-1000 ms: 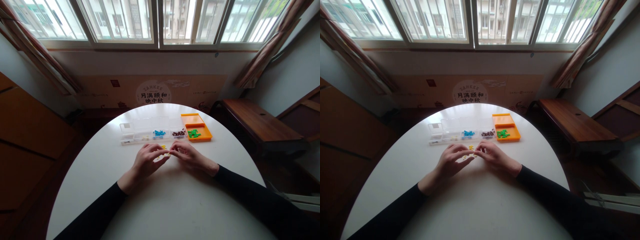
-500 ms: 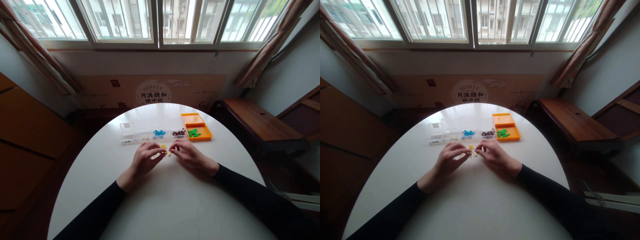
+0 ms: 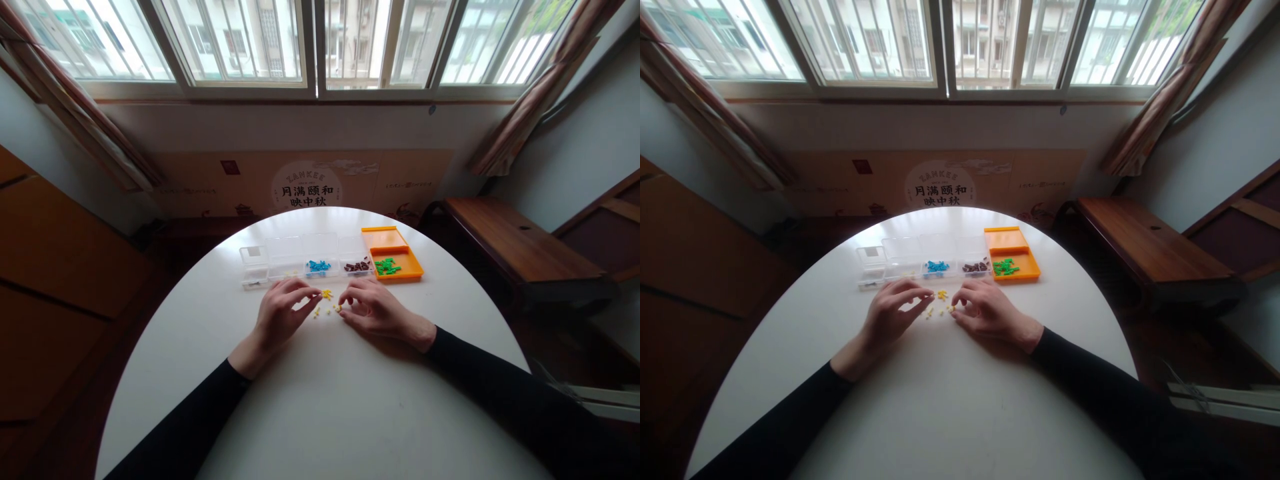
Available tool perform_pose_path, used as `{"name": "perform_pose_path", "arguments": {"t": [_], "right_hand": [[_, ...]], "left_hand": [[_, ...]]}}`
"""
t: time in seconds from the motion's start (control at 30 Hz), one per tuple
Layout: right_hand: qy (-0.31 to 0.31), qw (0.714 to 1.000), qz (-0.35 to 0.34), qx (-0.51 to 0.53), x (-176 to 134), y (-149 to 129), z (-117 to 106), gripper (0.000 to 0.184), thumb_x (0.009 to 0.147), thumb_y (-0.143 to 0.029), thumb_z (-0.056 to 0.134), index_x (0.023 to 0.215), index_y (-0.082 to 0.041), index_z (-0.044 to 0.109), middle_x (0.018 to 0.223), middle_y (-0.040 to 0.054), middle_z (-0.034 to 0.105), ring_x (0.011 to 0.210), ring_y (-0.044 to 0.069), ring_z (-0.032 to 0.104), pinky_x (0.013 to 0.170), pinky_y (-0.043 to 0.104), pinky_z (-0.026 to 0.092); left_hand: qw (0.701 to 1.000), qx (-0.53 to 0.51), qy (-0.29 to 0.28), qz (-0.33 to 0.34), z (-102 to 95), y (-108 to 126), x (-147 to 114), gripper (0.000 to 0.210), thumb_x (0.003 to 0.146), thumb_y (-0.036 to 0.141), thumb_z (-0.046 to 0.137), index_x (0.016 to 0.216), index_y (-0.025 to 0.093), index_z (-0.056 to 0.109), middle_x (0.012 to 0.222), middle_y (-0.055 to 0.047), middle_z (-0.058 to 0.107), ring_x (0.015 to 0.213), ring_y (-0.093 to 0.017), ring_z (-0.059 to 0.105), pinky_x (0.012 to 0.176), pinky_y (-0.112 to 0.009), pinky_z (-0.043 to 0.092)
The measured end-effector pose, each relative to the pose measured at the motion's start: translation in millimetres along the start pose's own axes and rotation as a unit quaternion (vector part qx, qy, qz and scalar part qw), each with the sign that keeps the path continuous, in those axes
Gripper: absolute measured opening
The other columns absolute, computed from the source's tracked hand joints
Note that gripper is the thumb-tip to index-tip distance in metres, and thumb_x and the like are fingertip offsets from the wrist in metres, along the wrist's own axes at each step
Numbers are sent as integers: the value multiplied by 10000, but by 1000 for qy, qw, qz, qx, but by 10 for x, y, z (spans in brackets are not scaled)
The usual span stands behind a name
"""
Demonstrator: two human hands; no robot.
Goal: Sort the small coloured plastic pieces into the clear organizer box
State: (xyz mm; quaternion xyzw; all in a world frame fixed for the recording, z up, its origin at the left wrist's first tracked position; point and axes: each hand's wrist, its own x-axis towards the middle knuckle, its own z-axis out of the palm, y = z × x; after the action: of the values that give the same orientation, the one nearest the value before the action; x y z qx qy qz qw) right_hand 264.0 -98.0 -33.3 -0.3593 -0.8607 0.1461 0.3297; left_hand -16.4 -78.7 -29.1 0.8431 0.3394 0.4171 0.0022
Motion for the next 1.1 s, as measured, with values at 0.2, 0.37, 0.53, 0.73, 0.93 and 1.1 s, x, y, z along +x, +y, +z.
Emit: {"name": "perform_pose_path", "arguments": {"t": [0.2,0.37,0.53,0.73,0.93,1.1], "right_hand": [[-15,1000,-12,-9,-16,59,37,107,1008,-290,803,1113,-272,793,1006,21,720,915,211,659,900,372,471],[-23,999,-24,-14,-15,87,44,90,1067,-330,754,1105,-268,807,1027,41,731,905,208,654,869,363,474],[-31,999,-27,-6,-38,87,34,107,1094,-328,724,1114,-261,805,1024,48,739,893,206,660,844,353,470],[-29,999,-25,6,-82,109,35,76,1093,-304,728,1065,-254,778,1000,33,736,878,199,661,861,354,475],[-22,999,-29,-9,-83,115,43,64,1079,-256,720,1033,-234,759,1008,44,752,902,211,673,885,366,472],[-18,999,-28,-23,-77,99,68,31,1049,-248,735,1059,-228,757,1030,49,759,920,221,685,892,378,476]], "left_hand": [[1000,4,4,-6,-1,6,9,59,1053,284,771,1028,263,820,942,-6,811,867,-185,752,844,-368,534],[1000,20,-1,-17,-17,12,16,90,1061,308,759,1021,264,828,951,-12,817,883,-193,763,858,-367,523],[994,86,15,-70,-86,-133,52,130,1071,326,733,1018,275,840,958,-13,818,885,-202,755,879,-380,499],[973,162,51,-158,-139,-418,58,123,1050,316,742,1003,265,844,948,-1,804,756,-193,684,857,-404,461],[969,175,27,-171,-130,-484,12,117,1038,298,739,1058,269,851,981,-2,810,777,-201,685,877,-411,456],[979,153,36,-129,-123,-333,21,172,1073,317,697,987,246,829,967,-21,803,847,-215,720,893,-414,468]]}}
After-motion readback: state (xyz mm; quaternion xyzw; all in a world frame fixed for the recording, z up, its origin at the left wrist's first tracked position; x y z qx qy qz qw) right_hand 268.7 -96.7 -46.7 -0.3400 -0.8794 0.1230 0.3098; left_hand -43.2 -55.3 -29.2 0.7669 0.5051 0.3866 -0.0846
